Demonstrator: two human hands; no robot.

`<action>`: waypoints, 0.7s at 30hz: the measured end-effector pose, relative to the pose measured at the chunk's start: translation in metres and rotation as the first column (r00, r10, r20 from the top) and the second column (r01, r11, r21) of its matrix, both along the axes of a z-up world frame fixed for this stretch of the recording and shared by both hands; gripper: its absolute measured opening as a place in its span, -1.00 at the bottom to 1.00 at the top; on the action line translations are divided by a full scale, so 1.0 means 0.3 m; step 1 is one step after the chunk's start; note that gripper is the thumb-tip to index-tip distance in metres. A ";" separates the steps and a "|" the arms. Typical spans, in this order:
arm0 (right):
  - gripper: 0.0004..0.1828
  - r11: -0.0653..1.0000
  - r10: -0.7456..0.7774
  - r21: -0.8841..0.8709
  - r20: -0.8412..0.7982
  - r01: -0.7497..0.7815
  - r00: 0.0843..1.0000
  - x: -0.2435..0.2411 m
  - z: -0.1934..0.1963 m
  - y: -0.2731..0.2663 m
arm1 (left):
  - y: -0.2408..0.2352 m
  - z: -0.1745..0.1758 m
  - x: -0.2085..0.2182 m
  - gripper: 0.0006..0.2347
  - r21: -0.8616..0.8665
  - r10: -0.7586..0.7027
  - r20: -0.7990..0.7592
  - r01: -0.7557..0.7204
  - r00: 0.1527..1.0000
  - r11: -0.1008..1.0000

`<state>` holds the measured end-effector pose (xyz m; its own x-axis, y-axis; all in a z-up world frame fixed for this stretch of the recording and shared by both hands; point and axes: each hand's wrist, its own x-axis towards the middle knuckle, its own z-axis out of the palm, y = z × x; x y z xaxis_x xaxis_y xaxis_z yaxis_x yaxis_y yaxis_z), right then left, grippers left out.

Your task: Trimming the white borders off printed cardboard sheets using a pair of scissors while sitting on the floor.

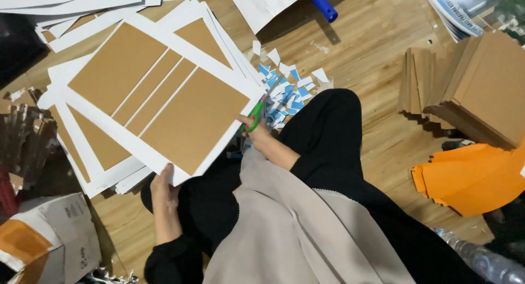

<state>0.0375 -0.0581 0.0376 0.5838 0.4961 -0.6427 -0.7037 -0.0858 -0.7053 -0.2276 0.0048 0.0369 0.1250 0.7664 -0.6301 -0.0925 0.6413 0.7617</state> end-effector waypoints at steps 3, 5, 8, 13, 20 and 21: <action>-0.55 0.998 -0.028 0.051 -0.087 0.033 0.996 -0.081 -0.005 0.076 | -0.107 0.191 0.182 -0.56 -0.040 0.448 0.419 -0.477 0.790 0.878; -0.55 0.997 -0.032 0.062 -0.113 0.039 0.993 -0.114 -0.003 0.100 | -0.168 0.184 0.292 -0.54 -0.154 0.555 0.572 -0.586 0.603 0.795; -0.60 0.994 0.106 0.039 -0.060 -0.104 0.993 -0.127 -0.019 0.091 | -0.194 0.050 0.409 -0.50 0.014 0.223 0.533 -0.271 0.817 0.962; -0.57 0.994 0.102 0.024 0.001 -0.102 0.995 -0.036 0.022 -0.020 | -0.080 -0.062 0.543 -0.56 0.025 0.322 0.304 -0.345 0.897 0.938; -0.64 0.993 0.106 0.046 0.108 -0.111 0.989 0.093 -0.002 -0.026 | -0.113 -0.049 0.508 -0.69 0.009 0.397 0.334 -0.424 0.855 0.906; -0.67 0.991 0.119 0.046 0.120 -0.125 0.986 0.089 -0.017 -0.013 | -0.110 -0.072 0.505 -0.69 -0.068 0.428 0.413 -0.442 0.804 0.895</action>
